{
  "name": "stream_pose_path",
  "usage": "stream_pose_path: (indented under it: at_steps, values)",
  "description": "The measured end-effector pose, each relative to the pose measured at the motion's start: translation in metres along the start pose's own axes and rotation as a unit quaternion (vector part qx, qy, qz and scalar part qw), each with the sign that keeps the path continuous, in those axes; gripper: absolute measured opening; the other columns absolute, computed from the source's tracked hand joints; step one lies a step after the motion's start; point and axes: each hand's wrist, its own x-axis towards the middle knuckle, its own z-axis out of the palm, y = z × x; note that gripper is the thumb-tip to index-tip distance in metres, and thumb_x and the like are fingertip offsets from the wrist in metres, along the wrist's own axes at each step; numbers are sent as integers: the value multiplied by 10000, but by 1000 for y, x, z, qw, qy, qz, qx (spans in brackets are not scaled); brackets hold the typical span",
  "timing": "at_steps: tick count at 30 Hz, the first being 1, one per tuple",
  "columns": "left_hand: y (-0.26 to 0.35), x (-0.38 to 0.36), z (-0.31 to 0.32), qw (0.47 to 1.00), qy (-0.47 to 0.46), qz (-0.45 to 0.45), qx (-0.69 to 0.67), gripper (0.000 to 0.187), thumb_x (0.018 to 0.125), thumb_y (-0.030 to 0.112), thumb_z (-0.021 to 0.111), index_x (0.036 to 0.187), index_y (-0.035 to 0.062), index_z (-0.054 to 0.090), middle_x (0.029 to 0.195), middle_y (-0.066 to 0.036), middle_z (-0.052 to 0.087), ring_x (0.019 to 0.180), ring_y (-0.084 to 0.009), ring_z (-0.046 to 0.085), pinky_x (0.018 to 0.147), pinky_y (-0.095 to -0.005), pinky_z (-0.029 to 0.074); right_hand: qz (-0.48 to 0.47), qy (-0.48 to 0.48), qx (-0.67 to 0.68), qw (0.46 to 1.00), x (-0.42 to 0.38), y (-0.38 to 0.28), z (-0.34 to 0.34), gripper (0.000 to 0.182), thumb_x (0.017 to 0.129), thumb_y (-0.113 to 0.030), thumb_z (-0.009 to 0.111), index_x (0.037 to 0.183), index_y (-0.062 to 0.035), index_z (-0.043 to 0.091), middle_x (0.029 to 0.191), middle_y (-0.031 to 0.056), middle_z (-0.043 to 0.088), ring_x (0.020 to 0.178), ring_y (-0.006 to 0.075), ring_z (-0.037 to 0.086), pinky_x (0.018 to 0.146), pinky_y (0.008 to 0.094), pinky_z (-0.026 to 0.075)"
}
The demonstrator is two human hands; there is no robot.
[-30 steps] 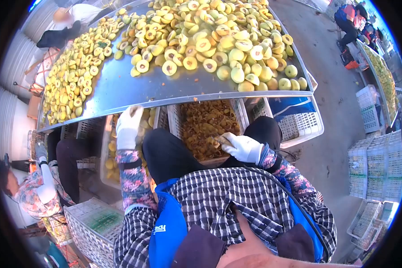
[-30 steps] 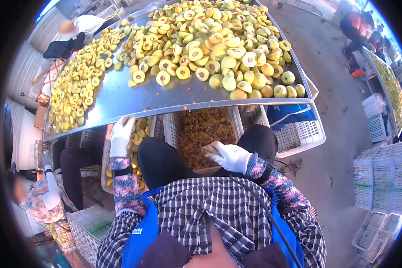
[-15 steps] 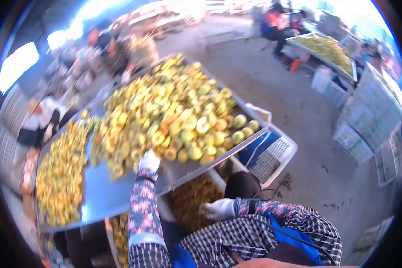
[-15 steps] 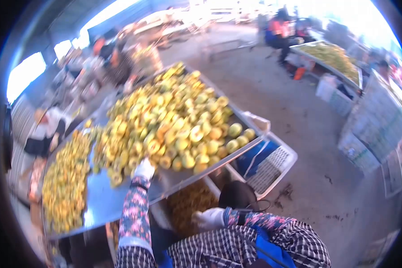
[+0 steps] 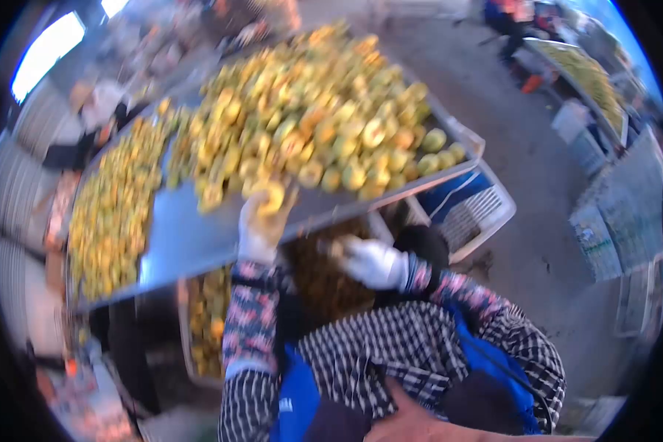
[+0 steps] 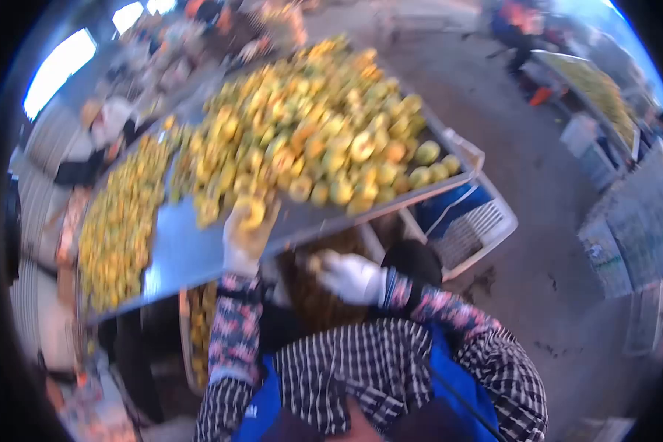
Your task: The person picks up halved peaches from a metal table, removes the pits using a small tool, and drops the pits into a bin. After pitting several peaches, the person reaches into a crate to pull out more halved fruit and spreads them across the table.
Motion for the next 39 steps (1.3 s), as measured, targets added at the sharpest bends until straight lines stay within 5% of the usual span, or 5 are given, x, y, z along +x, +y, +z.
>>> stream_pose_path:
  at_steps: [11,15,18,23,39]
  values:
    - [-38,-36,15,987,139,40,-75,460,934,468,553,1102,40,532,1047,-119,604,946,-263,616,848,-385,510,-94,163,-178,966,62,-39,4,351,873,-202,649,1104,30,523,717,183,619,635,332,637,543,401,503]
    - [-28,-60,16,787,-5,327,522,420,997,432,409,1016,44,568,982,-92,596,895,-173,589,797,-319,504,26,-5,-212,977,66,-44,-2,295,895,-184,553,1172,-81,547,770,176,638,630,385,610,572,480,494]
    - [-44,-56,12,978,36,157,135,212,965,234,478,961,54,590,856,-37,613,791,-146,606,692,-283,516,-14,-63,-71,995,67,-17,-1,498,939,-177,508,1383,3,371,1150,289,584,1012,428,600,819,453,494]
    - [-54,-54,-9,960,222,162,55,319,950,312,575,875,2,594,762,-66,630,630,-167,612,578,-310,523,-227,-220,-11,949,85,63,5,519,1019,-254,388,1418,72,321,1298,214,508,1137,255,520,957,338,414]
    - [-38,-67,-1,881,373,267,115,136,899,163,581,881,41,524,695,-50,568,547,-159,573,482,-291,490,117,-368,506,771,112,72,60,546,1016,-316,320,1474,-22,281,1514,84,299,1378,218,296,1149,357,181]
